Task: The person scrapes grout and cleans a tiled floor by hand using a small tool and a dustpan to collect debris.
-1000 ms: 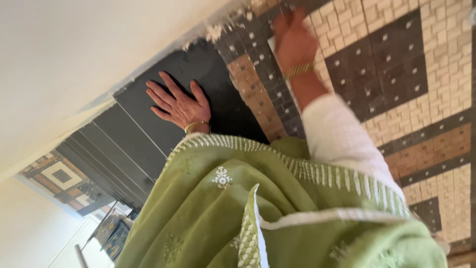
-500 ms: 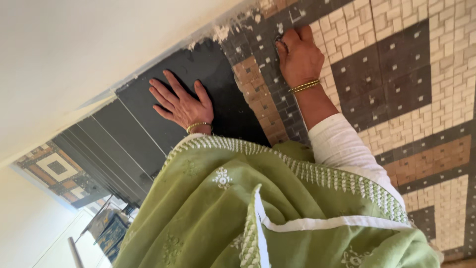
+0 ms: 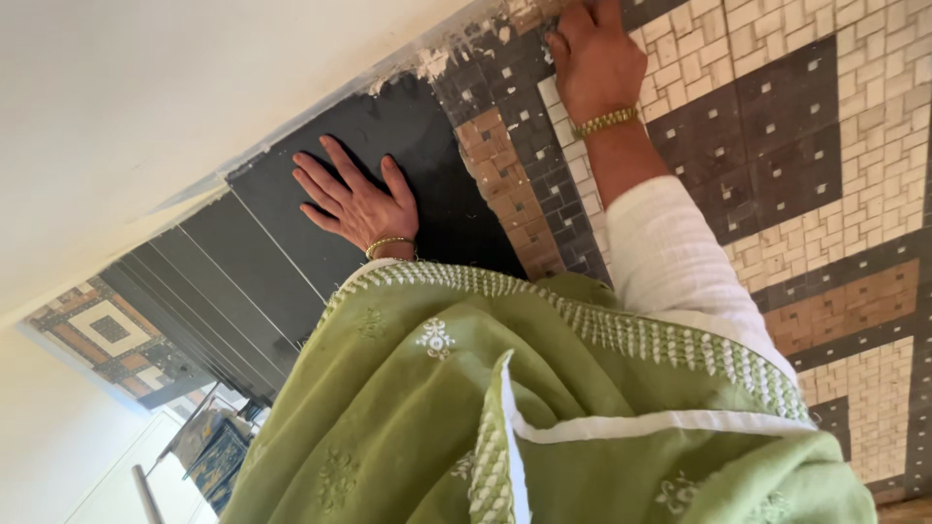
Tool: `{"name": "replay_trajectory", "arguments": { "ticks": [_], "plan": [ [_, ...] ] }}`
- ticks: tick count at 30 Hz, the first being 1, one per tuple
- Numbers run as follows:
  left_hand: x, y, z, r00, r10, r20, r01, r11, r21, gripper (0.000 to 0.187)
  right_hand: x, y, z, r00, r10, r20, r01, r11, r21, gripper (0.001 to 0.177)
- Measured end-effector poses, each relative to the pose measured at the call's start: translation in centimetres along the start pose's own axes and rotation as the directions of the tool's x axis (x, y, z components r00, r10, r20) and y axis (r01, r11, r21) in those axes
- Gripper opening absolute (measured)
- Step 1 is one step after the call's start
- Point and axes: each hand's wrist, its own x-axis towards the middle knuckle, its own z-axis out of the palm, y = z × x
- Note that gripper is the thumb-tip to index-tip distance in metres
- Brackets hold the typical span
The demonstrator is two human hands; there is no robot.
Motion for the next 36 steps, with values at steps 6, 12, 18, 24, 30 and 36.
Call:
{"name": "replay_trajectory", "arguments": {
  "ticks": [6, 12, 18, 24, 30, 36],
  "plan": [
    [0.1, 0.1, 0.0, 1.000, 0.007, -0.024, -0.007, 1.000, 0.010, 0.079, -2.1, 0.0, -1.7, 0.983, -0.078, 0.165, 0.088, 0.995, -0.055, 0.019],
    [0.1, 0.0, 0.0, 1.000, -0.002, -0.005, 0.002, 1.000, 0.009, 0.078, -0.3, 0.0, 0.2, 0.997, -0.072, 0.001, 0.072, 0.996, -0.057, 0.016],
    [0.1, 0.2, -0.3, 1.000, -0.001, 0.000, 0.001, 1.000, -0.006, 0.079, -3.2, -1.1, -2.5, 0.995, -0.033, 0.094, 0.036, 0.999, -0.033, 0.018],
    [0.1, 0.3, -0.6, 1.000, -0.012, 0.012, 0.012, 1.000, 0.005, 0.081, -0.7, -0.5, 0.5, 1.000, 0.030, 0.004, -0.030, 0.996, 0.078, 0.016],
    [0.0, 0.0, -0.4, 1.000, 0.005, 0.003, -0.005, 1.000, 0.000, 0.081, -2.2, 3.2, -1.4, 0.996, 0.010, -0.092, 0.023, 0.938, 0.345, 0.034],
    [0.2, 0.3, -0.7, 1.000, 0.008, 0.000, -0.008, 1.000, -0.023, 0.078, -5.7, -2.3, -4.1, 0.992, -0.039, 0.117, 0.042, 0.999, -0.022, 0.064]
  ]
}}
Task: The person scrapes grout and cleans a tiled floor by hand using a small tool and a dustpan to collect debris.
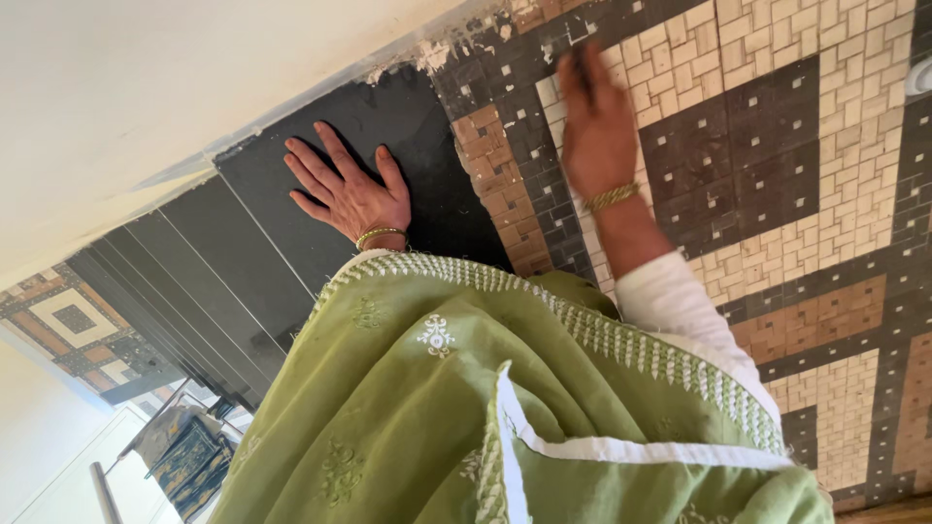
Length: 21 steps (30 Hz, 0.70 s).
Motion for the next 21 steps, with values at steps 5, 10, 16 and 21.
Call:
{"name": "replay_trajectory", "arguments": {
  "ticks": [5, 10, 16, 21],
  "plan": [
    [0.0, 0.1, -0.3, 0.997, -0.039, 0.065, 0.038, 0.999, 0.015, 0.080, -1.2, -1.8, -2.1, 0.997, -0.068, 0.040, 0.063, 0.993, 0.101, 0.054],
    [-0.1, 0.1, -0.4, 0.999, -0.015, 0.029, 0.015, 1.000, 0.015, 0.080, -0.6, -1.2, -0.8, 0.996, 0.030, 0.080, -0.048, 0.971, 0.236, 0.041],
    [-0.1, -0.1, -0.1, 0.999, -0.014, 0.037, 0.014, 1.000, 0.022, 0.080, 4.0, 2.7, 1.5, 0.992, -0.124, 0.026, 0.119, 0.984, 0.135, 0.033],
    [0.3, 0.3, -0.2, 0.999, -0.022, 0.024, 0.022, 1.000, 0.015, 0.082, 3.3, 2.4, 0.1, 0.975, -0.141, 0.172, 0.116, 0.983, 0.145, 0.020]
  ]
}}
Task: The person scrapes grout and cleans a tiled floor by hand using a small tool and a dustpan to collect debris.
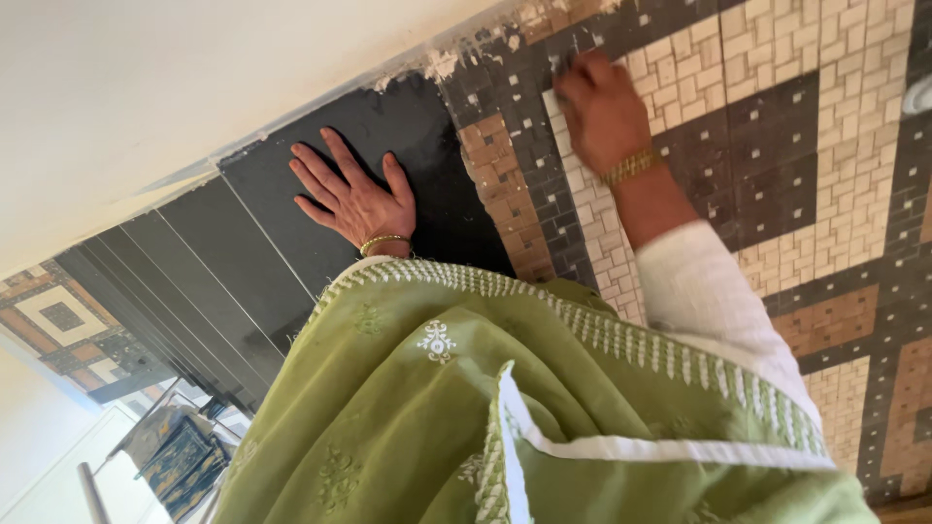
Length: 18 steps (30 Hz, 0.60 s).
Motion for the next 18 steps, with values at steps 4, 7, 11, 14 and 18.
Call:
{"name": "replay_trajectory", "arguments": {
  "ticks": [4, 7, 11, 14, 18],
  "plan": [
    [-0.3, -0.7, 0.3, 1.000, 0.017, -0.011, -0.017, 1.000, 0.015, 0.081, -0.2, -0.2, 0.3, 0.998, 0.011, 0.063, -0.006, 0.998, -0.067, 0.015],
    [-0.5, -0.5, 0.3, 0.999, 0.035, -0.020, -0.035, 0.999, 0.004, 0.080, 1.6, 0.4, 0.0, 0.998, -0.045, -0.044, 0.039, 0.993, -0.115, 0.018],
    [-0.5, -0.3, -0.1, 1.000, 0.001, -0.006, -0.001, 1.000, 0.000, 0.082, -0.1, -1.0, -0.1, 1.000, -0.026, -0.008, 0.025, 0.996, -0.087, 0.016],
    [-0.3, -0.3, 0.1, 1.000, 0.010, 0.011, -0.010, 1.000, 0.002, 0.082, -0.3, -0.8, 0.6, 0.999, -0.046, -0.016, 0.044, 0.995, -0.095, 0.013],
    [-0.2, -0.2, -0.1, 1.000, 0.023, 0.003, -0.023, 1.000, -0.012, 0.082, 2.1, 0.3, 1.7, 0.996, -0.001, -0.085, -0.011, 0.990, -0.138, 0.017]
  ]
}}
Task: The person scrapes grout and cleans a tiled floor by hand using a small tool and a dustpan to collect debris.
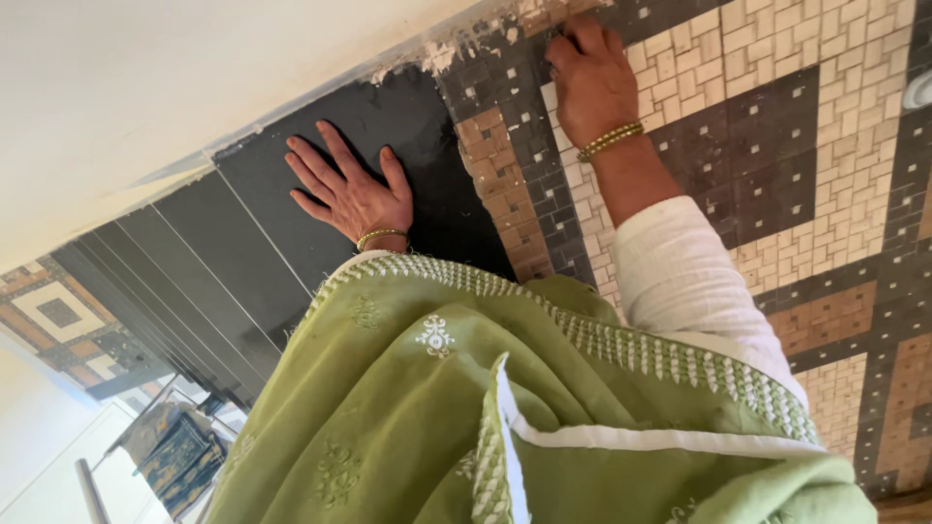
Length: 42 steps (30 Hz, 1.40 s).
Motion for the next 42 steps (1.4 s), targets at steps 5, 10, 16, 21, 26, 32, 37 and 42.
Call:
{"name": "replay_trajectory", "arguments": {
  "ticks": [5, 10, 16, 21, 26, 32, 37, 42],
  "plan": [
    [-0.2, 0.2, -0.4, 1.000, -0.023, 0.015, 0.023, 1.000, 0.008, 0.082, -3.0, -2.3, -1.5, 0.990, 0.017, 0.139, -0.022, 0.999, 0.036, 0.018],
    [-0.2, 0.1, -0.2, 1.000, -0.018, 0.005, 0.018, 1.000, 0.005, 0.081, -7.6, -4.1, -3.8, 0.998, -0.025, 0.061, 0.010, 0.971, 0.238, 0.040],
    [0.0, 0.2, -0.4, 0.999, -0.029, 0.027, 0.029, 1.000, 0.007, 0.081, -6.9, -3.9, -1.5, 0.976, 0.147, -0.158, -0.086, 0.936, 0.341, 0.044],
    [-0.2, 0.1, -0.3, 1.000, -0.021, 0.020, 0.021, 1.000, 0.013, 0.082, -4.6, -3.7, 0.6, 0.946, 0.177, -0.272, -0.087, 0.946, 0.313, 0.021],
    [-0.1, -0.1, 0.2, 1.000, 0.004, -0.015, -0.004, 1.000, 0.010, 0.082, -0.8, -0.3, 2.0, 0.970, 0.046, -0.238, -0.015, 0.991, 0.133, 0.009],
    [-0.1, 0.2, 0.1, 0.998, -0.008, -0.056, 0.008, 1.000, 0.005, 0.083, 0.0, -0.3, 2.1, 0.968, 0.010, -0.251, 0.005, 0.998, 0.059, 0.008],
    [-0.6, -0.3, 0.4, 0.998, 0.013, -0.063, -0.012, 0.999, 0.030, 0.082, 1.1, 0.3, 2.3, 0.975, 0.098, -0.198, -0.097, 0.995, 0.014, 0.015],
    [-0.1, -0.1, 0.1, 1.000, -0.012, -0.005, 0.012, 1.000, 0.010, 0.084, -0.5, -1.5, 1.5, 0.980, 0.038, -0.195, -0.007, 0.988, 0.154, 0.017]
  ]
}}
